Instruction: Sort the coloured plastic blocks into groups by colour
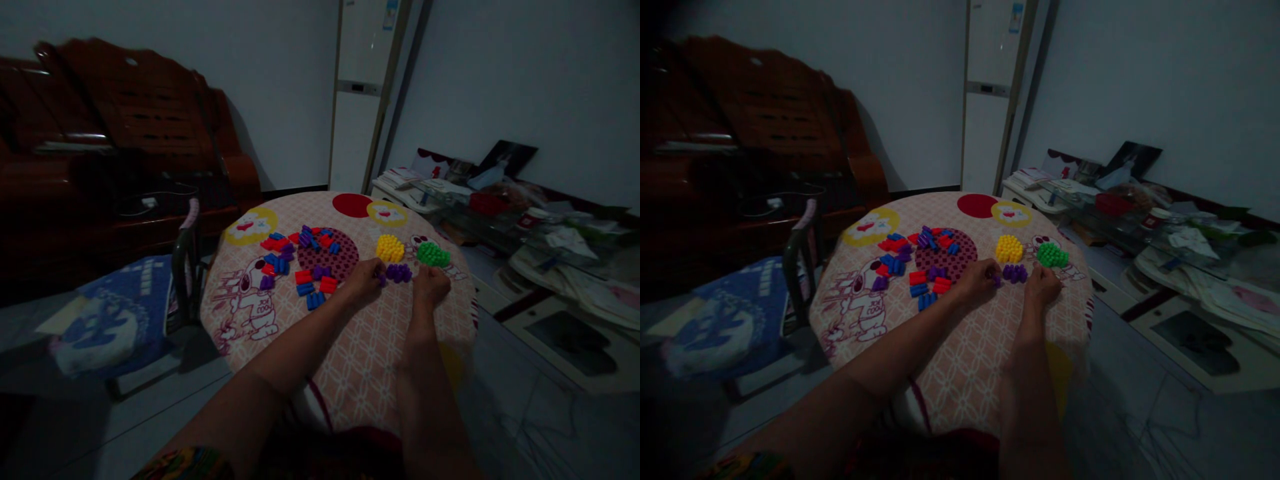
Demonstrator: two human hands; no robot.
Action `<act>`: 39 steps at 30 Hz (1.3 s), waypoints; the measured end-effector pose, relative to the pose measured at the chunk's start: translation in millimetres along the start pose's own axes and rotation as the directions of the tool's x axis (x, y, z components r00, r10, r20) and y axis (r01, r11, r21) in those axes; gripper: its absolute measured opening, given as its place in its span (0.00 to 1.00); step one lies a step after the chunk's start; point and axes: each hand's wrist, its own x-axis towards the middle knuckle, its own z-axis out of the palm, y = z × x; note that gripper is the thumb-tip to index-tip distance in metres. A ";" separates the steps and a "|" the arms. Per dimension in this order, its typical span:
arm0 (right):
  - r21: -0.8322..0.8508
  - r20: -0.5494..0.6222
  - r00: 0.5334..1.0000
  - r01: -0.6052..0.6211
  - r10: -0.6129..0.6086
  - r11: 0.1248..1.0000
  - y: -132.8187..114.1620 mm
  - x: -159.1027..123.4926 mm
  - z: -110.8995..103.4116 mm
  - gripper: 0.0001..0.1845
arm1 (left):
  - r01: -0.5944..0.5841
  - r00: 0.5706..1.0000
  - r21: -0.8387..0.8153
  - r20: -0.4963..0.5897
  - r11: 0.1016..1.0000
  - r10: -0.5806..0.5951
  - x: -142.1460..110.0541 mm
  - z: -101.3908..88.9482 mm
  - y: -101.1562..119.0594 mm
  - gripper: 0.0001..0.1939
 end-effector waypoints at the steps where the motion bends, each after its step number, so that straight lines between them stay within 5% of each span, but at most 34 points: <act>1: 0.004 0.000 1.000 0.000 0.000 1.000 0.1 -0.1 0.5 0.17 | -0.006 1.000 -0.007 -0.024 1.000 0.006 -1.8 3.3 2.3 0.15; 12: 0.013 0.010 1.000 0.015 -0.015 1.000 0.6 -2.1 1.2 0.18 | -0.046 0.989 -0.018 -0.143 0.999 0.043 2.3 31.1 6.2 0.14; 19: -0.058 0.044 0.999 0.002 0.000 0.998 7.3 -0.6 6.0 0.17 | -0.014 0.988 0.000 -0.153 1.000 0.014 1.2 34.2 1.1 0.19; 28: 0.122 0.198 0.980 -0.001 -0.023 0.993 11.8 6.0 15.5 0.19 | -0.045 0.984 0.010 -0.174 0.999 0.046 2.2 41.9 0.0 0.20; 39: 0.095 0.176 0.984 -0.015 -0.002 0.995 16.8 6.5 17.6 0.21 | -0.058 0.982 0.042 -0.180 0.997 0.064 0.8 43.3 3.8 0.21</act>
